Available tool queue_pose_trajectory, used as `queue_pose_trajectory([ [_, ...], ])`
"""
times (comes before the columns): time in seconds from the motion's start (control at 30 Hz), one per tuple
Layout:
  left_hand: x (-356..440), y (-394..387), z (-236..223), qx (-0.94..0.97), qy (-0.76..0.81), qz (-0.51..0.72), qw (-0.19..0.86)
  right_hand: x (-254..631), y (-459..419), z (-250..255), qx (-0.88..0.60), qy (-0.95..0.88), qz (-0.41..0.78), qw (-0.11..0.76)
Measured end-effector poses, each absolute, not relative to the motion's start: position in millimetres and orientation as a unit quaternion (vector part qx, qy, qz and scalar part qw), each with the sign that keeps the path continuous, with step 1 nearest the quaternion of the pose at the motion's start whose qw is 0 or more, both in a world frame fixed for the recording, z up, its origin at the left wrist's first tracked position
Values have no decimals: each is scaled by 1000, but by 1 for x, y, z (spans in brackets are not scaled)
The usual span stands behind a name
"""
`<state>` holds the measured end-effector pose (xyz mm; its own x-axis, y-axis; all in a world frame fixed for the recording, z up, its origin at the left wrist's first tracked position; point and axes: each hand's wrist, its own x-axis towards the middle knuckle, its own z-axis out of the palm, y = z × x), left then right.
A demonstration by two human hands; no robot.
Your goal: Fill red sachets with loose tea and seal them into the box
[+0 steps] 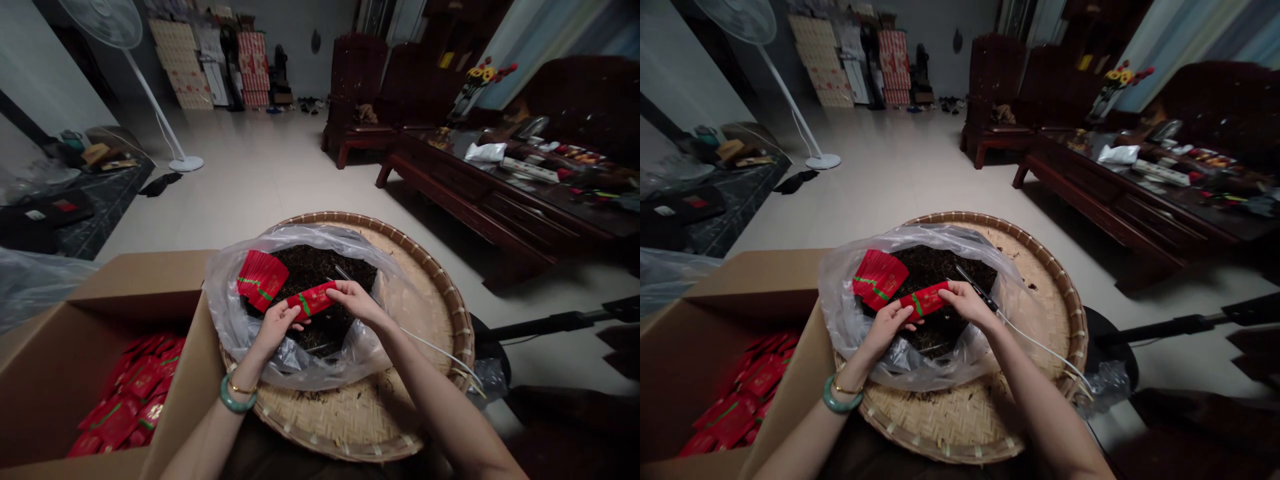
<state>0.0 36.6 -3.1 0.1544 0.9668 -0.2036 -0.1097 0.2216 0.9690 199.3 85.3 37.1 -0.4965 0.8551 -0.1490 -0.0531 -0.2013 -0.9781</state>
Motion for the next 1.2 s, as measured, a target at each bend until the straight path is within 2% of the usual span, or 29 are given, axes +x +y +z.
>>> queue_pose_trajectory([
  [0.07,1,36,-5,499,496,486,519,198,84,36,-375,-535,683,326],
  [0.13,3,33,-5,589,513,508,364,193,81,35,-366,-544,685,316],
  [0.2,4,31,-4,683,511,472,222,187,76,33,-354,-567,681,299],
  [0.3,4,29,-3,764,480,411,129,178,69,32,-361,-613,650,266],
  [0.53,3,29,-7,777,472,404,104,174,64,36,-390,-633,620,252],
  [0.63,4,30,-5,748,507,417,94,176,69,33,-401,-610,608,312],
  [0.7,3,32,-4,713,540,438,96,178,74,27,-441,-606,550,369],
  [0.77,2,34,-5,677,562,464,102,181,77,18,-483,-652,446,377],
  [0.87,-2,37,-9,635,582,499,102,180,78,4,-491,-765,303,287],
  [1.03,-6,38,-15,601,594,520,121,163,76,2,-462,-849,232,107],
  [1.2,-6,38,-12,595,592,519,160,150,78,18,-402,-895,186,44],
])
